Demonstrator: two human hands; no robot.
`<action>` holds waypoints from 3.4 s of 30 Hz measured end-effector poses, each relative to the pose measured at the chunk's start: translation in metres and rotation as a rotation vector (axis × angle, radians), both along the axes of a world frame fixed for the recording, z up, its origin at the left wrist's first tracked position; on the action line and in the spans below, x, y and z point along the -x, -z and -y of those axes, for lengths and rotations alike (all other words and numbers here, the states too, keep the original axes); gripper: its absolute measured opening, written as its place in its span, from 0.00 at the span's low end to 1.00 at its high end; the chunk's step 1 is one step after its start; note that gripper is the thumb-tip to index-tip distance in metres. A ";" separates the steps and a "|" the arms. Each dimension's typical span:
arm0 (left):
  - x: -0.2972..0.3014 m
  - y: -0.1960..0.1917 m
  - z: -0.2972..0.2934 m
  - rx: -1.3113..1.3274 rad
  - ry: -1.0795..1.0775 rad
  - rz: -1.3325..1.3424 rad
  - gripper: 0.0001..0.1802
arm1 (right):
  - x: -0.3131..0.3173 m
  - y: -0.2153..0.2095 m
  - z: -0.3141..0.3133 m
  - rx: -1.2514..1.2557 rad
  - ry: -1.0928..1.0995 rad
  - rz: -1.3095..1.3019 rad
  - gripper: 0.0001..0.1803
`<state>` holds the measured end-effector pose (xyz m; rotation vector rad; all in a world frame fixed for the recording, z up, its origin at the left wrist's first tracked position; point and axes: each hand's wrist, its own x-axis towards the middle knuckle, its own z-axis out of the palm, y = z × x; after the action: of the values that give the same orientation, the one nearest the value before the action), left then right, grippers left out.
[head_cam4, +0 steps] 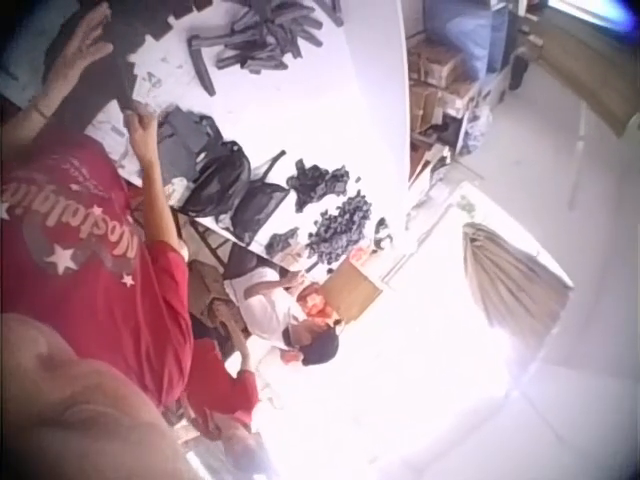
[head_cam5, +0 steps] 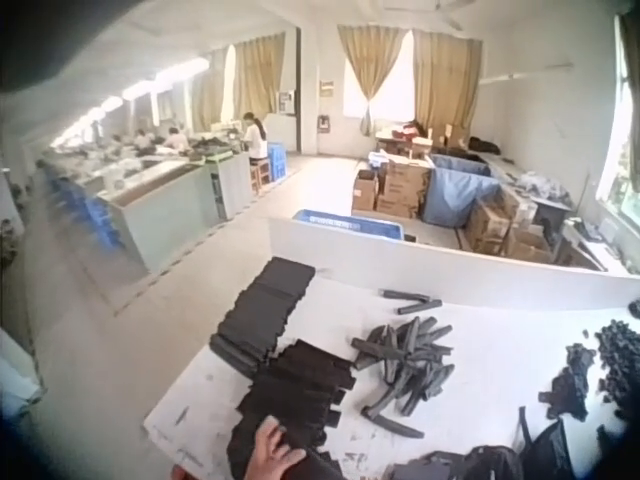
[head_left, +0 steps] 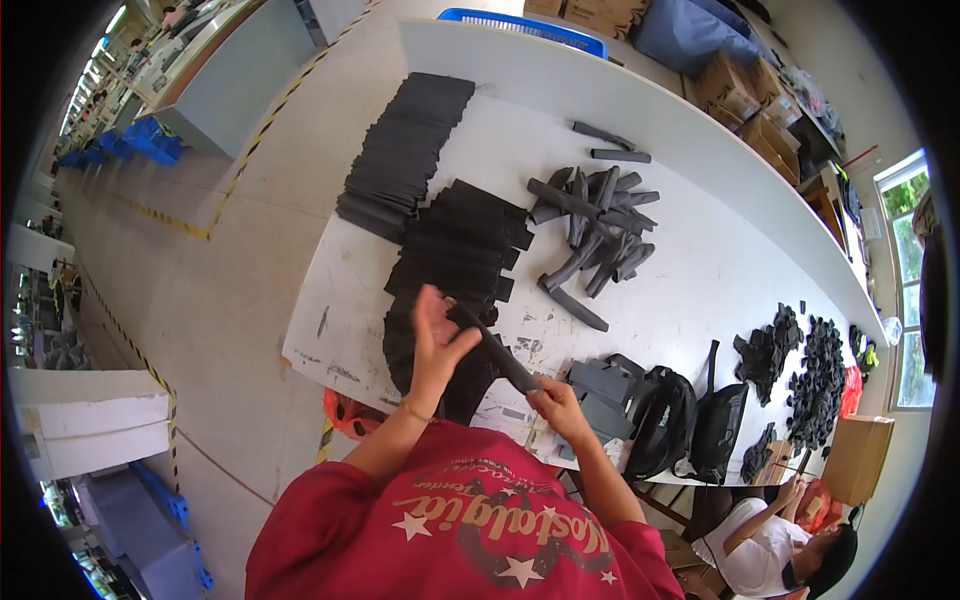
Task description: Assembling black foam components using a wooden stick for alignment and pressing.
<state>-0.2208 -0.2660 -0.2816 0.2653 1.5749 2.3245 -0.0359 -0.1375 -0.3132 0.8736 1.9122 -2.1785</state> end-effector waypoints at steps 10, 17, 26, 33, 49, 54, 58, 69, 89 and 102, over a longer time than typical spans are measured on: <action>-0.009 0.026 -0.022 -0.374 -0.014 0.896 0.11 | 0.005 0.017 0.070 -0.559 0.179 -0.138 0.12; 0.021 0.028 -0.022 -0.113 -0.060 0.762 0.11 | -0.017 -0.008 0.063 -0.304 -0.076 0.030 0.11; 0.046 0.027 -0.007 -0.073 -0.282 0.490 0.22 | -0.045 -0.023 0.045 -0.254 0.018 0.050 0.11; 0.037 0.021 -0.026 -0.114 0.091 0.562 0.21 | -0.045 -0.017 0.060 -0.285 -0.102 0.035 0.11; 0.023 0.052 -0.058 -0.435 -0.028 1.168 0.17 | 0.083 -0.046 0.020 -0.369 0.476 -0.373 0.03; 0.049 0.016 -0.031 0.114 0.178 -0.142 0.20 | 0.087 -0.052 -0.011 -0.245 0.366 -0.263 0.04; 0.009 -0.023 -0.034 0.136 0.927 0.262 0.15 | 0.101 -0.067 -0.012 -0.431 0.442 -0.377 0.06; -0.056 0.011 -0.005 0.115 1.000 0.212 0.19 | 0.123 -0.044 -0.090 -0.440 1.023 -0.408 0.10; -0.006 -0.025 -0.088 0.160 0.406 0.023 0.16 | 0.110 -0.065 -0.039 -0.251 0.632 -0.209 0.15; -0.054 0.041 -0.006 0.435 0.781 0.185 0.16 | 0.137 -0.110 -0.160 -0.400 0.712 -0.394 0.16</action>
<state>-0.1664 -0.2601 -0.3224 0.4433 1.4783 1.3496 -0.1730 0.0222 -0.2030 1.4724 2.5964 -2.5154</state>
